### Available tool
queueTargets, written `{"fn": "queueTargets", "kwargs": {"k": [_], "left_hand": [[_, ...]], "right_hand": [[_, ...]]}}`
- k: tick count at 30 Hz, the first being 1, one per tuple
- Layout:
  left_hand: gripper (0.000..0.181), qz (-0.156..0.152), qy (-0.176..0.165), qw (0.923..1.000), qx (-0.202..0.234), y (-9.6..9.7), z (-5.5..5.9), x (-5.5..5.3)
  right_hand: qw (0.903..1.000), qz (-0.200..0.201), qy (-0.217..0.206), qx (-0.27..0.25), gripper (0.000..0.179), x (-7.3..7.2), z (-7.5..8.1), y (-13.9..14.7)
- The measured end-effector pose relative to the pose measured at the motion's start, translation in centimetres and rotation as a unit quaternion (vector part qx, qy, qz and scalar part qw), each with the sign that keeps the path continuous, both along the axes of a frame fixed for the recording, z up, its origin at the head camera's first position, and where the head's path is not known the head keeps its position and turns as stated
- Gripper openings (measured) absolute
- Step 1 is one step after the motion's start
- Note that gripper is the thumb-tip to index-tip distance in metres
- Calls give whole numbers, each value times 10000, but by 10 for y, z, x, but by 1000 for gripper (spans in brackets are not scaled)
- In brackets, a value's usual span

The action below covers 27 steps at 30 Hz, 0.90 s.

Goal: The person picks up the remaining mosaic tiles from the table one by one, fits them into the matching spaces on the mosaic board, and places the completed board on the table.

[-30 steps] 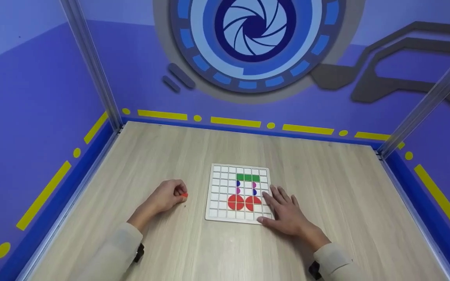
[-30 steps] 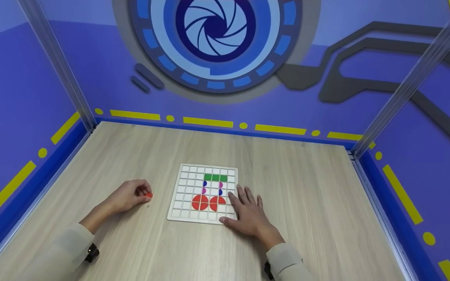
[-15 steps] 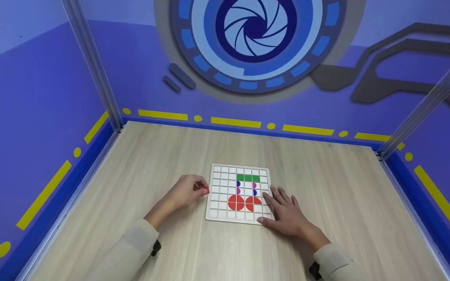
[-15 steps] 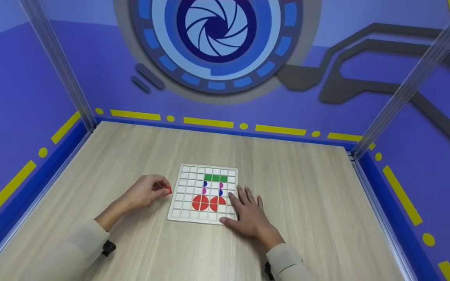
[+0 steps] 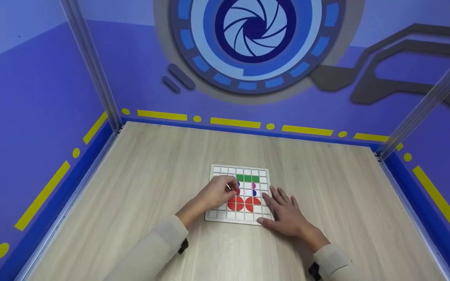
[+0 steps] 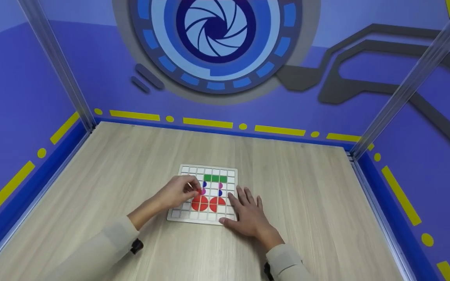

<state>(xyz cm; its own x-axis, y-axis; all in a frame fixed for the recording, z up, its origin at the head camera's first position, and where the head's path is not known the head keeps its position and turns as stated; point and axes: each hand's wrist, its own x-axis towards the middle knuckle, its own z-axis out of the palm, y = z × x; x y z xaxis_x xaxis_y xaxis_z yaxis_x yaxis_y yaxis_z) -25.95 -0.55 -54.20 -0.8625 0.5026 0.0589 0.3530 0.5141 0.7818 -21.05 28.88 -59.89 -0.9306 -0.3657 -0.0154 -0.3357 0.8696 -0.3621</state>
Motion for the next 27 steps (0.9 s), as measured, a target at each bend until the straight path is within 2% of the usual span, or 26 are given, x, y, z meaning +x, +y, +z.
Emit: {"fn": "queueTargets", "kwargs": {"k": [5,13,16,19,23,27], "left_hand": [[9,17,-92,9999,-61,18,-9,0],[5,124,276,9993,-203,43,-16,1],[5,106,533,9981,-291,53,-19,3],[5,58,869,9942,-635,61,-24,6],[5,-12,1242,9863,-1081,69,-27,10],[8,-27,1739,9763,-1289,74,-30,12]], "right_hand": [[10000,23,-23,26,95,0,1,-1],[10000,-2,-15,42,94,-1,1,-2],[10000,-10,2,45,93,-1,0,-2],[10000,1,27,57,93,-1,-1,-2],[10000,23,72,39,93,-1,-2,-2],[10000,26,88,7,92,-1,-1,-1]]}}
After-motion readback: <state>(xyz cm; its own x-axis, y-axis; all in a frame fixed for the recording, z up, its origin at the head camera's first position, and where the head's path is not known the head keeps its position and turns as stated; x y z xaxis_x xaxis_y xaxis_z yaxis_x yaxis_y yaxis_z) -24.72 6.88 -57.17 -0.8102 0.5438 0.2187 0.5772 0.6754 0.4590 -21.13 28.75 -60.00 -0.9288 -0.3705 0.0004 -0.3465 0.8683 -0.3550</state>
